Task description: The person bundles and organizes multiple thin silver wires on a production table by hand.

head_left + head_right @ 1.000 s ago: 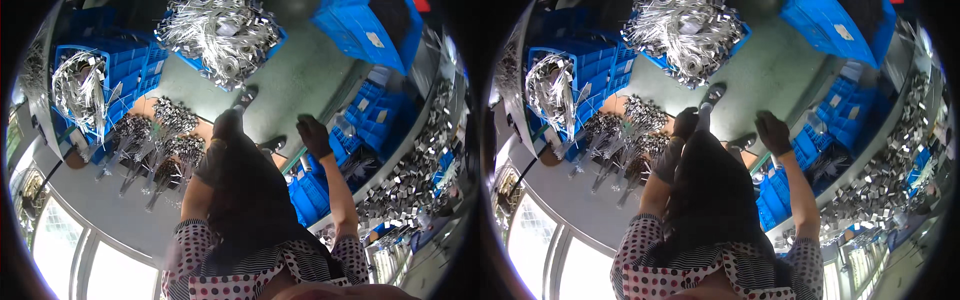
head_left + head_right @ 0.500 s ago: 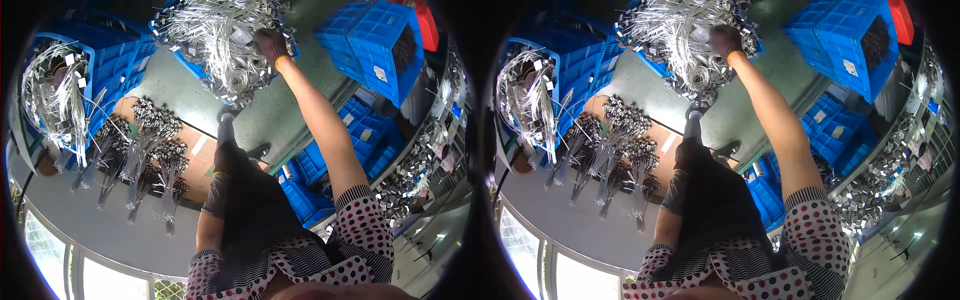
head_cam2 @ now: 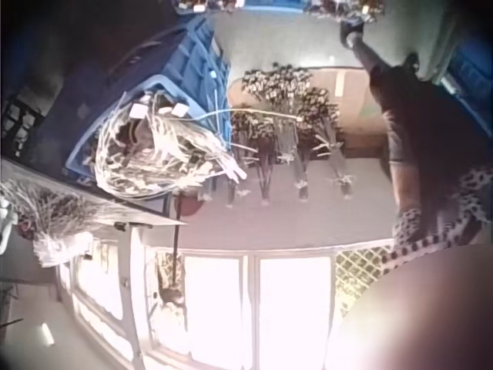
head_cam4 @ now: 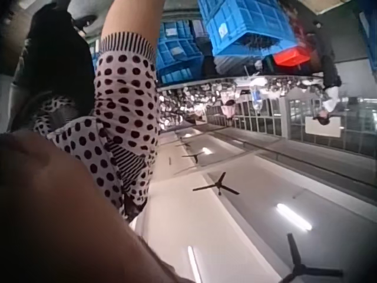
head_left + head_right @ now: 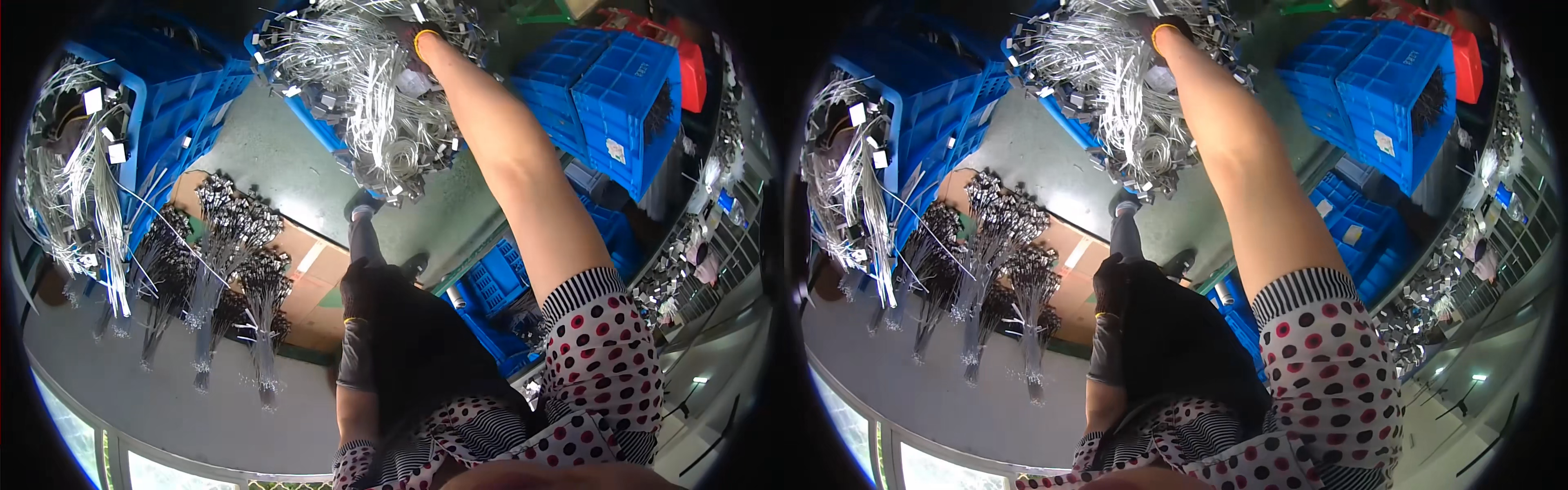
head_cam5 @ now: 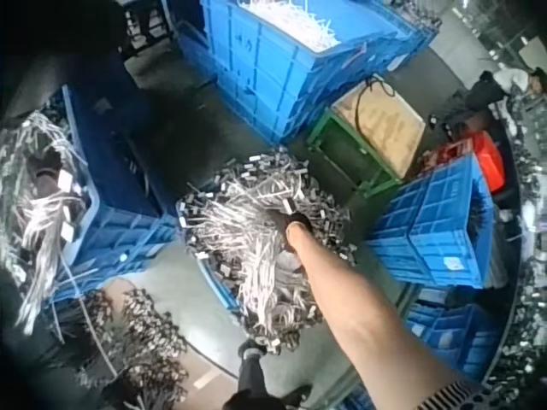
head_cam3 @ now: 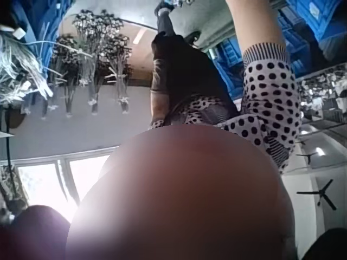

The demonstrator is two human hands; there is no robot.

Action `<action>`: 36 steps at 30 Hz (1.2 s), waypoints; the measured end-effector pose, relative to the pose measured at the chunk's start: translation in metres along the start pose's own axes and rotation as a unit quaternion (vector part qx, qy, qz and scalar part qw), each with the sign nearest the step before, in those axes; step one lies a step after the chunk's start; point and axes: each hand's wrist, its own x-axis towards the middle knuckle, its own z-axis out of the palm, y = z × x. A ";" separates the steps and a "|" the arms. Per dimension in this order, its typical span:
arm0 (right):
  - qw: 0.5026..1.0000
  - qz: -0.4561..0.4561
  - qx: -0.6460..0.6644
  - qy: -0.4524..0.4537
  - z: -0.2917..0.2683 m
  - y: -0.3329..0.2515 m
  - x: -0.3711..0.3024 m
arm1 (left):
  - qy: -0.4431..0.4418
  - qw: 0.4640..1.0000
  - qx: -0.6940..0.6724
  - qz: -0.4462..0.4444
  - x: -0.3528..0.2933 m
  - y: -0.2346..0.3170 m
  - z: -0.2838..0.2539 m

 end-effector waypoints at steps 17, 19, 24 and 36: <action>0.626 -0.194 -0.748 0.107 -0.006 -0.034 -0.088 | 0.043 0.990 0.059 0.117 0.007 -0.021 -0.010; 0.498 -0.203 -0.834 0.124 0.012 -0.033 -0.120 | 0.043 0.985 0.096 0.138 0.007 -0.016 -0.019; 0.612 -0.371 -0.633 0.294 -0.025 -0.050 -0.147 | 0.040 0.984 0.053 0.164 0.019 0.000 -0.006; 0.538 -0.429 -0.672 0.274 -0.028 -0.101 -0.274 | -0.087 0.963 0.116 0.225 0.182 0.158 -0.001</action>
